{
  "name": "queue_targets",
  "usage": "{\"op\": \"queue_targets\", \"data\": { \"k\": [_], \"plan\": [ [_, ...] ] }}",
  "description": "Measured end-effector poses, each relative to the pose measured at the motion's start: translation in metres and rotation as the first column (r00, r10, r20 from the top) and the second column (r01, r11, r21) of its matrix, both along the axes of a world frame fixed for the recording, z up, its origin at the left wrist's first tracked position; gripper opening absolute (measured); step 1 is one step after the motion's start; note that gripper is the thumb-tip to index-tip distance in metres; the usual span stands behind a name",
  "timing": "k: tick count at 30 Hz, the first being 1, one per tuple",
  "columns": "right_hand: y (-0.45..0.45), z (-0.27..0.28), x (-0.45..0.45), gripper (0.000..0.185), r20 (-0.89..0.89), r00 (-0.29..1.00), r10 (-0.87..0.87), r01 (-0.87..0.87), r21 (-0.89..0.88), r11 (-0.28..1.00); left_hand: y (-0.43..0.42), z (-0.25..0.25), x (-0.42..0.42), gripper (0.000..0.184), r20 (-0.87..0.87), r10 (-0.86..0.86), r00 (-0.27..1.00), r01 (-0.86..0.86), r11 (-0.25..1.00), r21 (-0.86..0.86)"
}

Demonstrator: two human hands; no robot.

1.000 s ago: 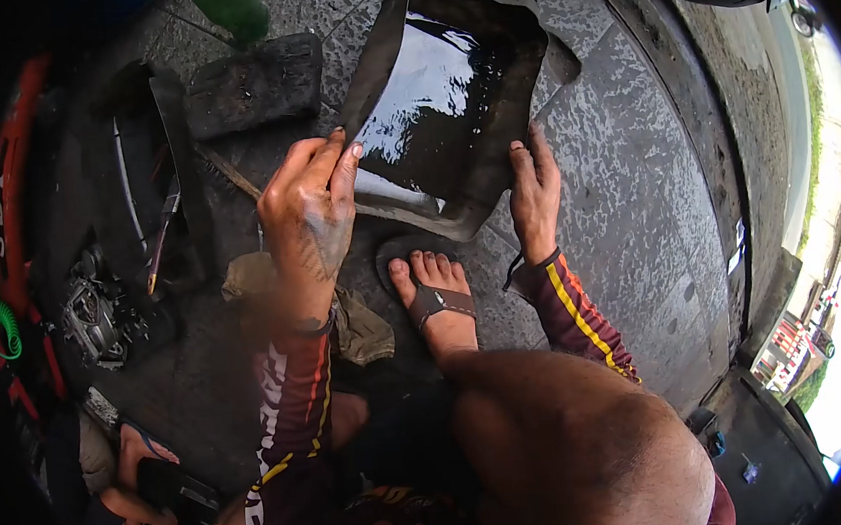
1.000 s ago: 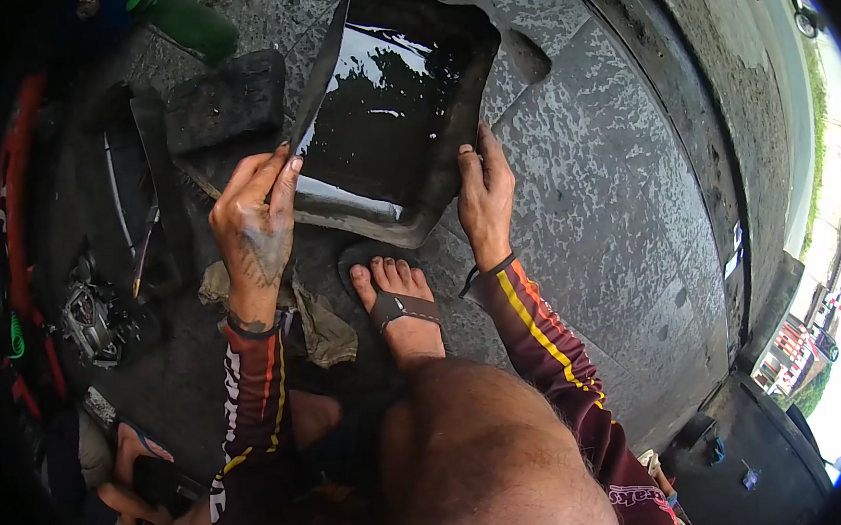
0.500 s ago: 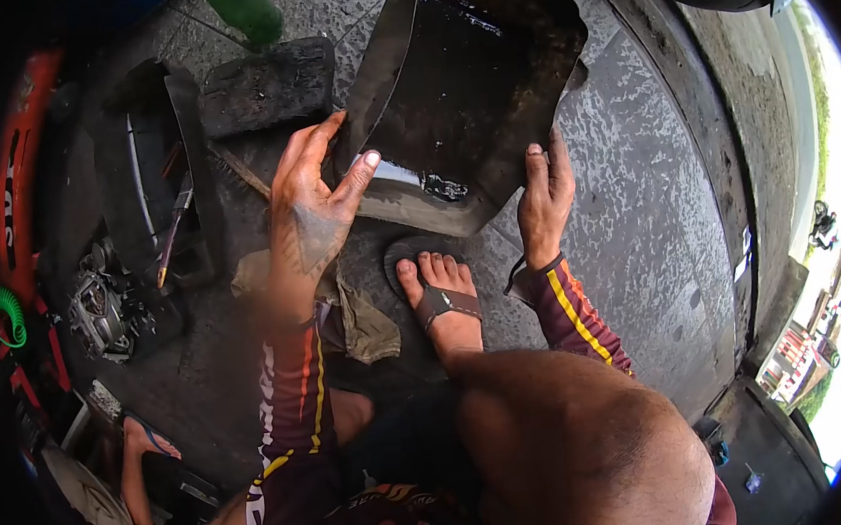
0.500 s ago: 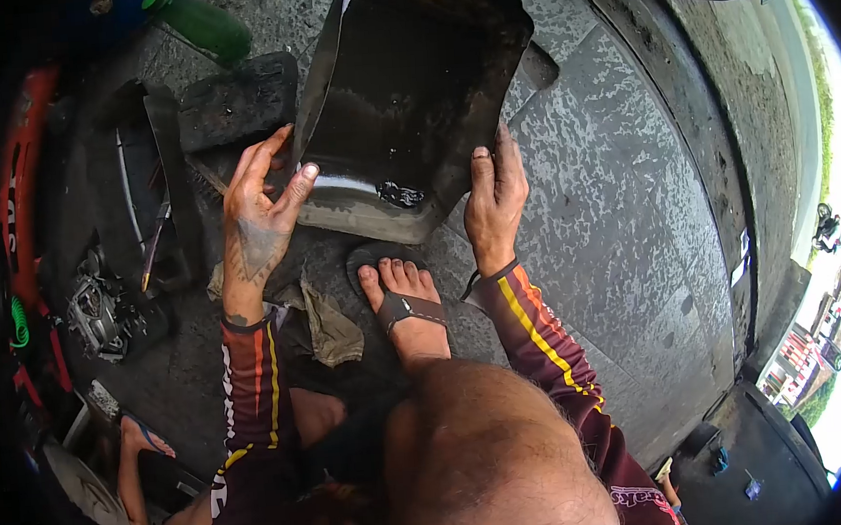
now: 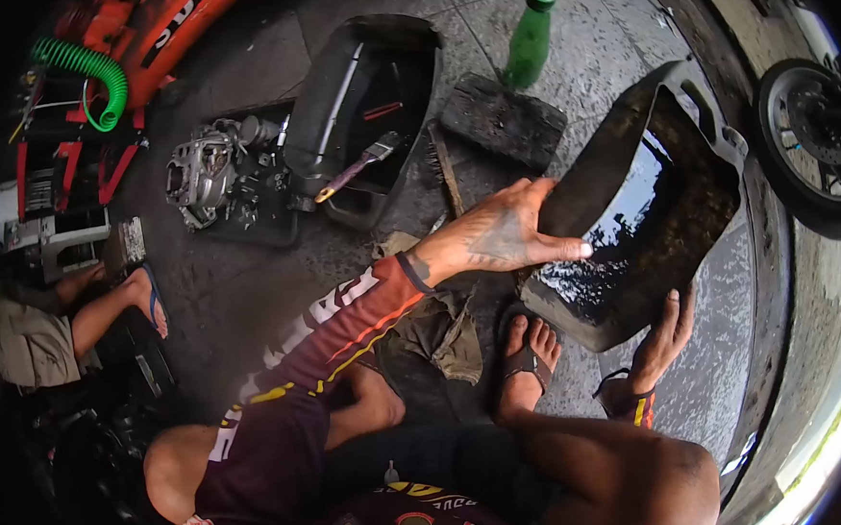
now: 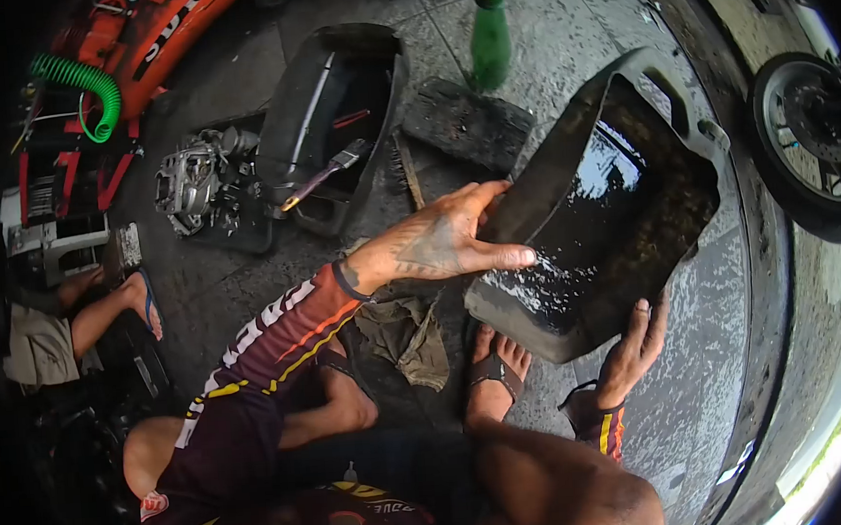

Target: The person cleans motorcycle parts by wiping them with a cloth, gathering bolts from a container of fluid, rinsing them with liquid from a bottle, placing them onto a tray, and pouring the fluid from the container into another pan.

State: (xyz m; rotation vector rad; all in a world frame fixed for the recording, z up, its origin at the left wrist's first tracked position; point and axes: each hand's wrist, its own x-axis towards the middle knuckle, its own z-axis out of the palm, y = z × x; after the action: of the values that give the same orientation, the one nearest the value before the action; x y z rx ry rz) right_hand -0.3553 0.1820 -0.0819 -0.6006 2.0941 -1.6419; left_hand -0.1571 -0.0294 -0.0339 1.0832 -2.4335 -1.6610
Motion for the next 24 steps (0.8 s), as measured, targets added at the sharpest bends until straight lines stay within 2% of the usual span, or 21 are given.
{"op": "queue_targets", "data": {
  "k": [1, 4, 5, 6, 8, 9, 11, 12, 13, 15, 17, 19, 21, 23, 24],
  "plan": [
    [0.000, 0.008, 0.001, 0.046, 0.026, 0.999, 0.019, -0.019, 0.004, 1.000, -0.001, 0.003, 0.005, 0.102, 0.033, -0.046, 0.998, 0.047, 0.999, -0.014],
    [0.000, 0.019, 0.007, 0.044, -0.067, 0.996, 0.060, -0.056, 0.053, 0.997, -0.009, 0.020, 0.027, 0.099, -0.016, -0.131, 0.991, 0.131, 0.991, 0.001],
    [-0.001, 0.021, 0.007, 0.043, -0.107, 0.990, 0.093, -0.084, 0.081, 0.993, -0.013, 0.028, 0.037, 0.097, 0.004, -0.103, 0.995, 0.100, 0.973, 0.209],
    [-0.007, 0.026, 0.010, 0.043, -0.111, 0.989, 0.101, -0.094, 0.066, 0.993, -0.014, 0.030, 0.049, 0.097, 0.013, -0.082, 0.997, 0.076, 0.967, 0.244],
    [-0.020, 0.040, 0.016, 0.038, -0.305, 0.911, 0.277, -0.239, 0.155, 0.959, -0.015, 0.038, 0.075, 0.096, 0.054, -0.043, 0.998, 0.027, 0.962, 0.273],
    [-0.029, 0.050, 0.020, 0.038, -0.313, 0.908, 0.279, -0.246, 0.140, 0.959, -0.020, 0.060, 0.084, 0.093, 0.048, -0.060, 0.997, 0.044, 0.955, 0.292],
    [-0.057, 0.077, 0.035, 0.038, -0.341, 0.847, 0.408, -0.400, 0.099, 0.911, -0.023, 0.084, 0.106, 0.093, 0.038, 0.056, 0.998, -0.065, 0.948, 0.313],
    [-0.070, 0.087, 0.041, 0.038, -0.356, 0.834, 0.422, -0.414, 0.102, 0.905, -0.027, 0.089, 0.118, 0.092, 0.036, 0.115, 0.993, -0.121, 0.930, 0.347],
    [-0.086, 0.098, 0.048, 0.039, -0.337, 0.828, 0.448, -0.463, 0.041, 0.886, -0.031, 0.105, 0.126, 0.090, -0.070, 0.168, 0.983, -0.122, 0.894, 0.432],
    [-0.120, 0.121, 0.062, 0.040, -0.406, 0.750, 0.522, -0.541, 0.077, 0.837, -0.038, 0.134, 0.142, 0.085, -0.096, 0.305, 0.947, -0.248, 0.890, 0.381],
    [-0.160, 0.129, 0.063, 0.040, -0.403, 0.702, 0.588, -0.613, 0.079, 0.786, -0.054, 0.141, 0.160, 0.086, -0.163, 0.350, 0.922, -0.260, 0.876, 0.407],
    [-0.201, 0.150, 0.077, 0.039, -0.495, 0.628, 0.601, -0.690, 0.004, 0.724, -0.067, 0.152, 0.176, 0.082, -0.186, 0.386, 0.904, -0.326, 0.901, 0.286],
    [-0.246, 0.161, 0.082, 0.040, -0.662, 0.515, 0.545, -0.747, -0.034, 0.664, -0.080, 0.166, 0.189, 0.076, -0.144, 0.429, 0.892, -0.416, 0.902, 0.113],
    [-0.283, 0.174, 0.095, 0.040, -0.641, 0.504, 0.579, -0.788, -0.066, 0.613, -0.103, 0.147, 0.205, 0.074, -0.322, 0.401, 0.858, -0.380, 0.916, 0.128],
    [-0.298, 0.180, 0.101, 0.041, -0.661, 0.464, 0.590, -0.794, -0.014, 0.608, -0.108, 0.145, 0.209, 0.071, -0.338, 0.411, 0.847, -0.388, 0.912, 0.137]
  ]
}}
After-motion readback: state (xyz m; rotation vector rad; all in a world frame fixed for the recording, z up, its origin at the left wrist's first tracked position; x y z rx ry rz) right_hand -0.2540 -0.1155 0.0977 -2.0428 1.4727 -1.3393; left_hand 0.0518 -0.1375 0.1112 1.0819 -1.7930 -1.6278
